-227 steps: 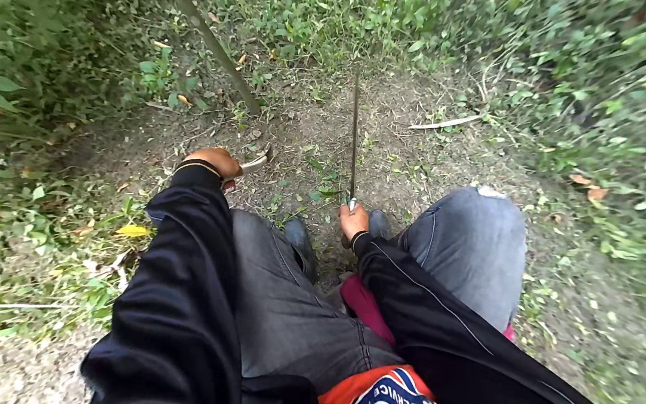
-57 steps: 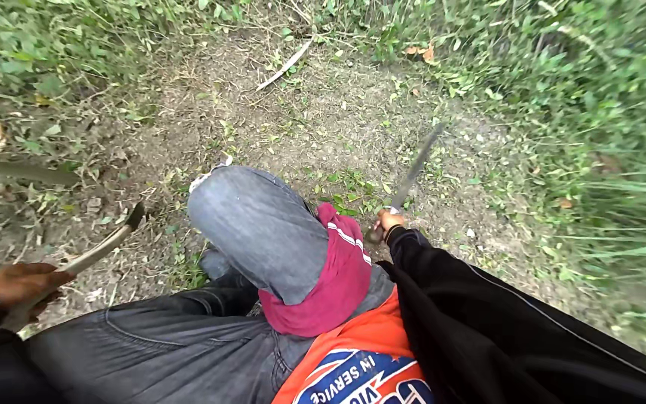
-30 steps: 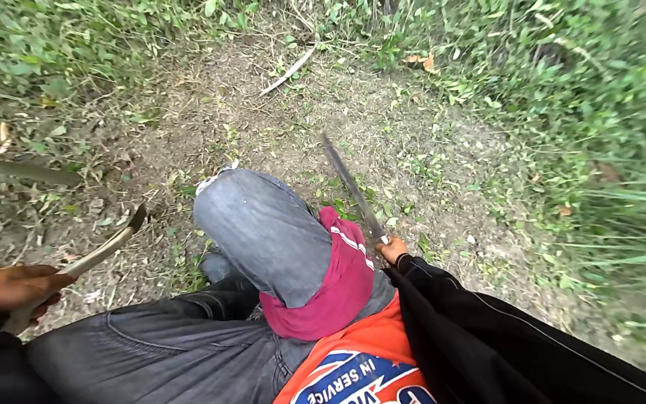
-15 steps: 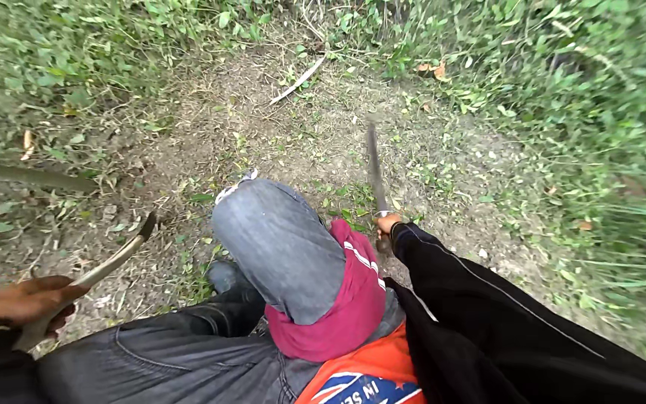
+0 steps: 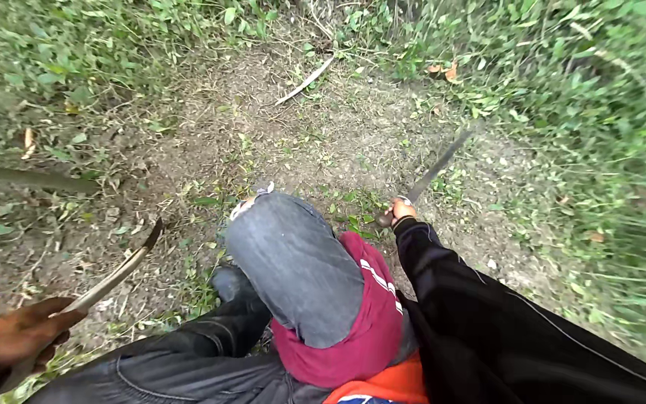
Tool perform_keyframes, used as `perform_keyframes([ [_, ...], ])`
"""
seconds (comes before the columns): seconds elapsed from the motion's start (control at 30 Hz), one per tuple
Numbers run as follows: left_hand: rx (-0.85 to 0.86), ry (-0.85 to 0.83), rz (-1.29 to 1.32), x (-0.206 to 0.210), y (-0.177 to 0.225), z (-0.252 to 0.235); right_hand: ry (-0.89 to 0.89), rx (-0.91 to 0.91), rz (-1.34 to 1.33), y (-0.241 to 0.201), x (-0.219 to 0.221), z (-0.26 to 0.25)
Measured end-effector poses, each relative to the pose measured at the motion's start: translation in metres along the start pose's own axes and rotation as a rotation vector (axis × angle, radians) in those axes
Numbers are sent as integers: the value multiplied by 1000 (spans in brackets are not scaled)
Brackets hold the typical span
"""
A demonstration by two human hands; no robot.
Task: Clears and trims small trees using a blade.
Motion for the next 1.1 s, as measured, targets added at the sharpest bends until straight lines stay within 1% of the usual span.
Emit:
perform_keyframes([
  [0.03, -6, -1, 8, 0, 4, 5, -11, 10, -49, 0, 13, -2],
  [0.07, -15, -2, 13, -1, 11, 13, -40, 14, -2, 4, 23, -3],
  [0.1, -25, -10, 17, -3, 20, 23, -86, 13, 154, 12, 29, -2],
  [0.17, -32, 7, 18, -4, 28, 30, -218, 37, 675, 28, 27, 3],
  [0.2, -33, 13, 11, -6, 28, 27, -263, 49, 868, 36, 22, 3],
  [0.23, -30, 14, 4, -5, 26, 22, -268, 41, 951, 42, 15, 3],
  [0.27, -28, 8, -8, -4, 25, 19, -256, 26, 969, 45, 8, 3],
  [0.37, -24, 0, -39, -6, 17, 11, -194, -12, 885, 41, -15, 4],
  [0.47, -23, -16, -46, -5, 17, 12, -108, -34, 671, 24, -19, 2],
  [0.57, -39, -39, -47, -6, 22, 17, -18, -35, 322, -2, 14, -3],
  [0.63, -38, -21, -32, -5, 22, 16, -12, -3, 62, -14, 46, -11],
  [0.67, -35, -15, -22, -5, 20, 14, -34, 11, -2, -15, 62, -17],
  [0.7, -35, -20, -14, -6, 19, 12, -63, 19, 25, -12, 74, -21],
  [0.73, -35, -28, -11, -6, 20, 11, -102, 17, 168, -7, 83, -21],
  [0.8, -33, -37, -18, -8, 22, 9, -208, 7, 724, 2, 81, -7],
  [0.83, -31, -44, -28, -9, 25, 9, -267, 6, 956, 10, 76, -8],
  [0.9, -26, -52, -48, -8, 26, 9, -373, -30, 1195, 21, 64, -11],
  [0.93, -21, -51, -55, -7, 24, 8, -403, -71, 1254, 24, 58, -12],
  [1.0, -14, -51, -65, -7, 23, 5, -409, -141, 1308, 26, 51, -12],
  [1.03, -12, -49, -70, -5, 23, 6, -387, -154, 1286, 27, 47, -11],
  [1.1, 1, -36, -75, -4, 19, 5, -309, -144, 1152, 27, 40, -7],
])
Point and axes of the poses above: each hand's wrist, its own z-axis away from the middle knuckle, its own x-axis out of the palm, y = z × x, the point moved 5 cm from there along -z, towards the middle knuckle, and after that the axes turned 6 degrees about -z, right-handed, at the moved point
